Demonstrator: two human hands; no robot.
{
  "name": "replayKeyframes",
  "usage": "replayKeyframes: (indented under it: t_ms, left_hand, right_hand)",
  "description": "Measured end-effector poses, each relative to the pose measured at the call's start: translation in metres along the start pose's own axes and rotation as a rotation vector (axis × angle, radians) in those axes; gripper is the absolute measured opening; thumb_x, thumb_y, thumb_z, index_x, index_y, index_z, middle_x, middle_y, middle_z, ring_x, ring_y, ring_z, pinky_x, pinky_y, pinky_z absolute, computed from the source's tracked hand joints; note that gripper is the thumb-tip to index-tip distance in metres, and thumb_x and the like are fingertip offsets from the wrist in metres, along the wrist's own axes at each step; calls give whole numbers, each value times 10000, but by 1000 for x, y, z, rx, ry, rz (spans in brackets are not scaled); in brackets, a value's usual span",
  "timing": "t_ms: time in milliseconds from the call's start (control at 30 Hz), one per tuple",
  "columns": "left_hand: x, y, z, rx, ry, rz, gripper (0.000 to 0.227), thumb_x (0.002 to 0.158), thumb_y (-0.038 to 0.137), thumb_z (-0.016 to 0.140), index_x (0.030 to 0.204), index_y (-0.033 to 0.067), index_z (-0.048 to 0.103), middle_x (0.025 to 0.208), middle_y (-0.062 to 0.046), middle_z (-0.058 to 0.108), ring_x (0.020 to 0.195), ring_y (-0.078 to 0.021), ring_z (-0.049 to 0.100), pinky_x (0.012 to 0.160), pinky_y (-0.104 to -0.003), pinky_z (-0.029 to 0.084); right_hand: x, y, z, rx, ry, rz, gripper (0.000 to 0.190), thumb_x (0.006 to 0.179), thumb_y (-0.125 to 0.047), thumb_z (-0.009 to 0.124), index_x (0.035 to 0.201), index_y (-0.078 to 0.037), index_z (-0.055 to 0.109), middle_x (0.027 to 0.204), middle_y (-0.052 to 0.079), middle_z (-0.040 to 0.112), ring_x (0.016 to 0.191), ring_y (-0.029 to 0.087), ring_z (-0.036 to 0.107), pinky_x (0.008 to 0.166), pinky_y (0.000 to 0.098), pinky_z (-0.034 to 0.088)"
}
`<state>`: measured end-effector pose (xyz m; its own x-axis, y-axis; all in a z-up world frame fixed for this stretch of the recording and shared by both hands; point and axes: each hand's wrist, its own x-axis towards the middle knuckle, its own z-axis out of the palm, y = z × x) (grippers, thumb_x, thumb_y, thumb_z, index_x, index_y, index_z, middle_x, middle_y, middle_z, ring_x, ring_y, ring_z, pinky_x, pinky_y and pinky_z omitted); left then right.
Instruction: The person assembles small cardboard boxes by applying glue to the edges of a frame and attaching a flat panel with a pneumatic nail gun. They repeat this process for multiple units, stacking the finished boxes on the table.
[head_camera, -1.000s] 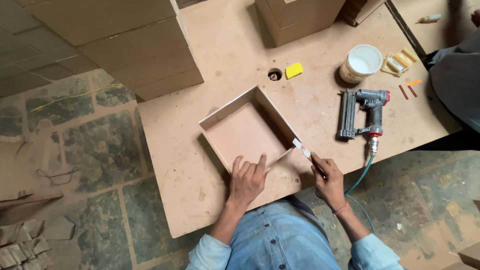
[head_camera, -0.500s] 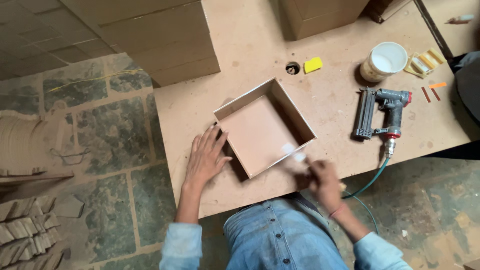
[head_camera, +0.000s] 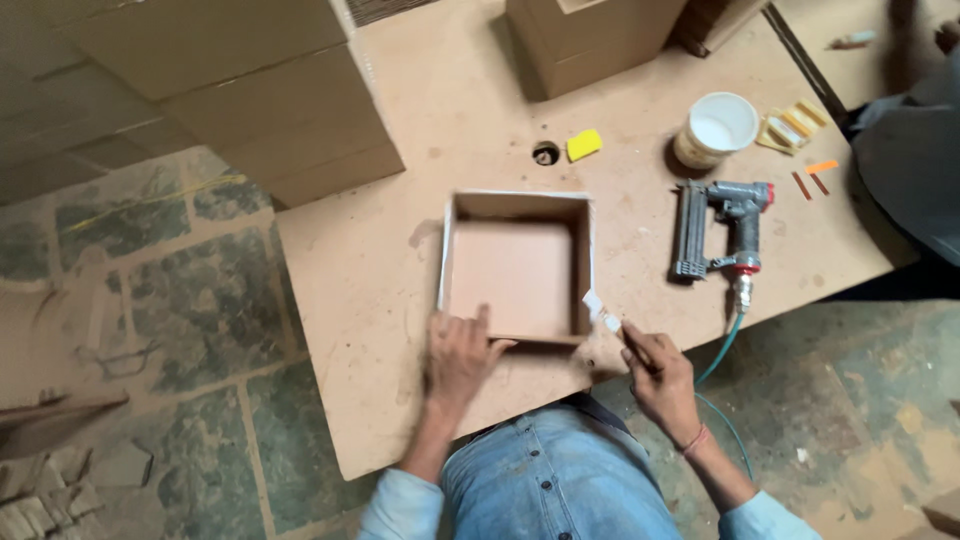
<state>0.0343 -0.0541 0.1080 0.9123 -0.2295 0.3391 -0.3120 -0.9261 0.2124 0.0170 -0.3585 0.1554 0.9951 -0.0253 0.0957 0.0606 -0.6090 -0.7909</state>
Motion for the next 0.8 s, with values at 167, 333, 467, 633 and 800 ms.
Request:
replayKeyframes:
  t_ms: [167,333,467,633,800]
  left_hand:
    - [-14,29,4,-108,101,22,522,949,429,722,1316,66,647,965,-46,706,954,-223,653,1097,-565,411]
    - [-19,-12,-35,-59,280,-126,456,929,326,698,1276,37,631,1161,-141,711,1088,-270,646,1068,-562,397]
    - [-37,-28,-53,-131,208,-312,408,957,269,685,1267,11,630,1236,-156,682,1134,-323,617,1082,-540,401]
    - [-50,-31,-46,-164,184,-334,371,958,210,644,1263,-1,631,1259,-169,665,1153,-345,614,1083,-537,399]
    - [-53,-30,-30,-224,189,-349,322,995,158,595,1274,1,633,1282,-170,662,1166,-361,614,1074,-507,418]
  right_hand:
    - [1,18,12,-60,110,24,366,916,-78,716,1281,-102,710,889,141,642,695,233,612,649,339,492]
    - [-26,16,43,-122,201,-72,476,847,4,663,1310,-105,689,934,140,635,814,272,623,733,369,514]
    - [-53,5,54,-142,-52,-295,604,705,48,640,1280,-129,691,971,141,648,902,298,633,763,411,538]
    - [-26,12,39,-182,119,-193,628,767,91,573,1354,-117,651,999,109,645,915,308,617,819,443,513]
    - [-54,-19,69,-173,-109,-275,676,677,40,609,1324,-153,656,1043,140,636,939,331,632,795,413,535]
